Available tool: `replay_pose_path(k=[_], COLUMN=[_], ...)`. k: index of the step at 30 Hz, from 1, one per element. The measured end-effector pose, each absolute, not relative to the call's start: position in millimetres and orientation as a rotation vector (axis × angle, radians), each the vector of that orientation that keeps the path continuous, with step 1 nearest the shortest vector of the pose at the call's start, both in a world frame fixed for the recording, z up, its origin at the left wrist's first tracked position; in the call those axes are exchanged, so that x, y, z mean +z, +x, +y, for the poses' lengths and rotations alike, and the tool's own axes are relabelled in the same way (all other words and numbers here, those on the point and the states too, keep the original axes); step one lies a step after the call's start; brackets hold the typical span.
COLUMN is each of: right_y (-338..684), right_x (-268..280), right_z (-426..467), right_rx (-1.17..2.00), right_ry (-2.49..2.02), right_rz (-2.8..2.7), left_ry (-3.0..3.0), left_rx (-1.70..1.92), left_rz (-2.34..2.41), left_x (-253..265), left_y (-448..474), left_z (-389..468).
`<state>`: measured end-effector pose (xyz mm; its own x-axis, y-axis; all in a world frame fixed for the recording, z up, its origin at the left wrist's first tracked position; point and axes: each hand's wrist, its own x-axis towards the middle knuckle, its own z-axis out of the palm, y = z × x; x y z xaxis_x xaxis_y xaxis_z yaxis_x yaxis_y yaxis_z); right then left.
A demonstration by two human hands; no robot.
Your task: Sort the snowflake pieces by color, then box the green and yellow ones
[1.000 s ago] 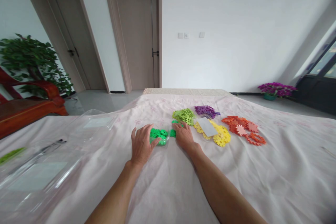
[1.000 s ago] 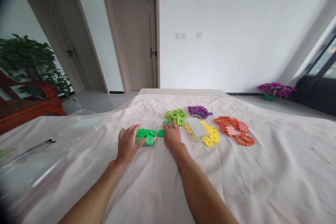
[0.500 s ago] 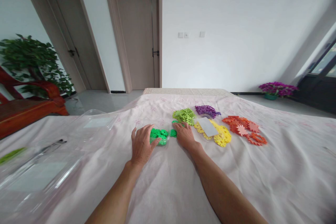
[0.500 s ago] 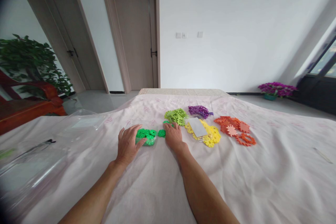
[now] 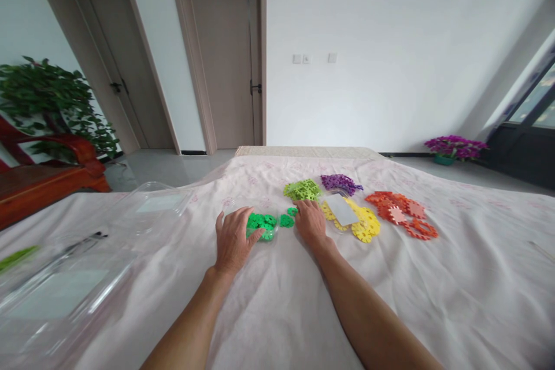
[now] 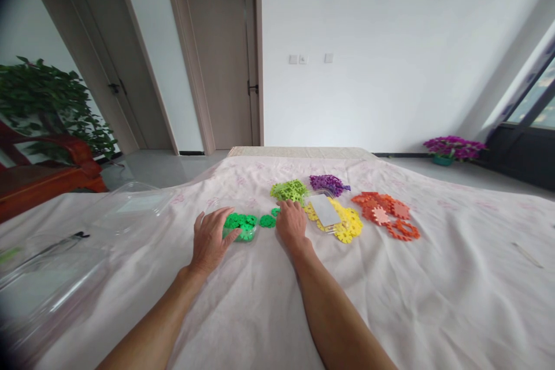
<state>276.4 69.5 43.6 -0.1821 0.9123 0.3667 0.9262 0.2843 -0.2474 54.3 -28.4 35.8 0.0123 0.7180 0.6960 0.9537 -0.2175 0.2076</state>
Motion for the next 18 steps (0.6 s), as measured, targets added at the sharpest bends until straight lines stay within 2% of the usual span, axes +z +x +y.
replay_pose_path(k=[6,18], right_y=[278.7,283.3], right_x=[43.4,44.8], right_z=[61.9,68.3], right_rx=[-0.080,-0.063], right_ry=[-1.758,-1.602], right_rz=[-2.134,-2.391], left_ry=[-1.975,-1.981], left_rx=[-1.037,-1.029], left_rz=[-1.720,-1.730], left_x=[38.5,40.1], left_y=[55.5,55.3], left_z=[-30.3,-30.9])
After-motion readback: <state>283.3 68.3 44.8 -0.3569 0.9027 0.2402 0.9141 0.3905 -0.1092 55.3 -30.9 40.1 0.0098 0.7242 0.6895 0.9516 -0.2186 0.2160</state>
